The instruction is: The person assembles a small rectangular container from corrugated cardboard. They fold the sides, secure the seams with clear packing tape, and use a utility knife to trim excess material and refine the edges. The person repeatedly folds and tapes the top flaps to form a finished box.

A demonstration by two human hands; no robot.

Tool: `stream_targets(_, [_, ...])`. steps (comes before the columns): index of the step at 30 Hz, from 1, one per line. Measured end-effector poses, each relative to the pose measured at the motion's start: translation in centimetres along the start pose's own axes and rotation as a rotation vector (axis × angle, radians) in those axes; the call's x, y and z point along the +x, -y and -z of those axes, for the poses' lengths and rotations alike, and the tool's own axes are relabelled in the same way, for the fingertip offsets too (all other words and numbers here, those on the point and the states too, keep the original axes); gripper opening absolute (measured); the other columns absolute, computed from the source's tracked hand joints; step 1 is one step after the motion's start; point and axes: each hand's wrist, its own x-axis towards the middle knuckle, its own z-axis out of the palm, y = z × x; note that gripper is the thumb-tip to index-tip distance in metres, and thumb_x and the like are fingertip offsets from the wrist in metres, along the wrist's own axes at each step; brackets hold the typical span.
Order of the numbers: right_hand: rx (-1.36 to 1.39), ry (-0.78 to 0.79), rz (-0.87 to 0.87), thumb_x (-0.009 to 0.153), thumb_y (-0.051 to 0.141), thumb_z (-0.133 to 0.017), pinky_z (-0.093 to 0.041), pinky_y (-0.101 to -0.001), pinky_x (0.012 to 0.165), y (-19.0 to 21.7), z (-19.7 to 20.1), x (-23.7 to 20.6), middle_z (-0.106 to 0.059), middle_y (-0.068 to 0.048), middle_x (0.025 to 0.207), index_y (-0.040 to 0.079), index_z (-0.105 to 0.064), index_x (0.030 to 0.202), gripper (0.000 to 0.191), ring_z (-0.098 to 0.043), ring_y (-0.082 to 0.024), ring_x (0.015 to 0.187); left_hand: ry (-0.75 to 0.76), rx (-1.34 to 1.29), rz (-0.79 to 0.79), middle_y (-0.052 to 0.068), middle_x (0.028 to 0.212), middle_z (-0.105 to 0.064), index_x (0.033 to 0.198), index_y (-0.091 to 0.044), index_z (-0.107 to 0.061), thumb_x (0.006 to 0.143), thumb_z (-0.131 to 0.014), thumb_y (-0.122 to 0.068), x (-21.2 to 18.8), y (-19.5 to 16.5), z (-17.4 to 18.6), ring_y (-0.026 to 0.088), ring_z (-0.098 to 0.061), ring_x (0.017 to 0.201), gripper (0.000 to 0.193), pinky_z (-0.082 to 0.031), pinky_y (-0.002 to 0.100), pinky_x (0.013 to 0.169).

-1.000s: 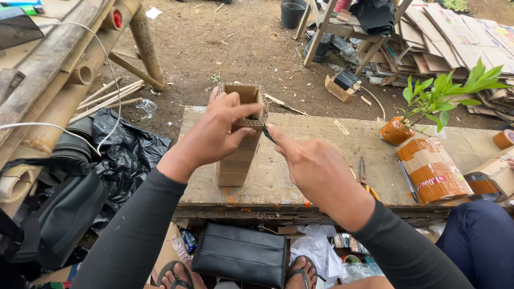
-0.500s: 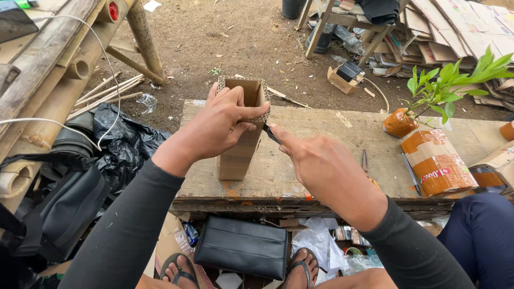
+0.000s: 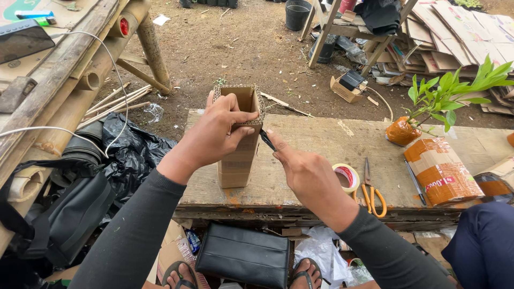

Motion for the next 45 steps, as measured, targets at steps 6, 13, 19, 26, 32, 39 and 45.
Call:
stream_targets(6, [-0.069, 0.214, -0.036, 0.096, 0.014, -0.058, -0.047, -0.0530, 0.057, -1.0, 2.6, 0.3, -0.067, -0.023, 0.073, 0.010, -0.058, 0.141, 0.045, -0.064, -0.042, 0.062, 0.084, 0.022, -0.064, 0.007, 0.090, -0.050, 0.117, -0.012, -0.078, 0.088, -0.073, -0.014, 0.5, 0.4, -0.5, 0.027, -0.056, 0.096, 0.030, -0.014, 0.064, 0.119])
stream_targets(13, [0.103, -0.016, 0.000, 0.097, 0.007, -0.058, -0.053, -0.0475, 0.064, -0.5, -0.1, -0.5, -0.072, -0.022, 0.088, 0.008, -0.056, 0.144, 0.047, -0.070, -0.039, 0.076, -0.094, 0.091, 0.076, 0.009, 0.095, -0.055, 0.108, -0.011, -0.077, 0.089, -0.074, -0.026, 0.0, -1.6, -0.9, 0.029, -0.058, 0.103, 0.023, -0.019, 0.063, 0.119])
stream_targets(19, [0.076, -0.108, 0.013, 0.095, 0.004, -0.066, -0.051, -0.0468, 0.060, -5.7, -2.7, -2.2, -0.071, -0.023, 0.087, 0.010, -0.057, 0.145, 0.051, -0.070, -0.040, 0.075, -0.054, 0.220, -0.276, 0.012, 0.129, -0.062, 0.125, -0.009, -0.067, 0.082, -0.071, -0.022, -1.4, 0.7, 4.4, 0.036, -0.050, 0.134, 0.046, -0.019, 0.059, 0.114])
stream_targets(26, [0.080, -0.079, 0.032, 0.091, 0.008, -0.068, -0.050, -0.0413, 0.056, -8.2, -1.0, -6.1, -0.068, -0.021, 0.078, 0.012, -0.059, 0.140, 0.050, -0.060, -0.036, 0.058, 0.032, 0.256, -0.082, 0.005, 0.104, -0.063, 0.107, -0.017, -0.071, 0.085, -0.078, -0.037, -2.0, 1.8, 4.9, 0.027, -0.061, 0.116, 0.030, -0.024, 0.056, 0.122])
stream_targets(32, [0.128, -0.029, -0.182, 0.096, 0.014, -0.065, -0.049, -0.0404, 0.054, -3.3, 2.3, -3.6, -0.061, -0.023, 0.067, 0.014, -0.060, 0.140, 0.045, -0.060, -0.036, 0.054, -0.086, -0.016, -0.021, 0.005, 0.101, -0.063, 0.109, -0.010, -0.068, 0.090, -0.075, -0.020, -1.9, 0.6, 2.7, 0.027, -0.064, 0.106, 0.022, -0.018, 0.061, 0.124])
stream_targets(39, [0.023, 0.038, 0.033, 0.098, 0.017, -0.059, -0.047, -0.0477, 0.055, 1.9, 4.6, 2.7, -0.065, -0.022, 0.071, 0.011, -0.059, 0.141, 0.044, -0.064, -0.039, 0.060, -0.170, -0.070, 0.097, 0.003, 0.099, -0.067, 0.102, -0.010, -0.070, 0.085, -0.079, -0.019, -2.0, 0.0, 2.3, 0.025, -0.066, 0.102, 0.021, -0.019, 0.058, 0.126])
stream_targets(45, [-0.078, 0.127, 0.008, 0.098, 0.019, -0.058, -0.046, -0.0506, 0.053, 3.3, 4.4, 3.7, -0.065, -0.022, 0.069, 0.010, -0.059, 0.139, 0.042, -0.063, -0.040, 0.057, -0.239, -0.073, 0.093, 0.005, 0.098, -0.067, 0.101, -0.010, -0.071, 0.083, -0.080, -0.017, -2.2, 0.1, 1.6, 0.027, -0.066, 0.102, 0.021, -0.019, 0.059, 0.124])
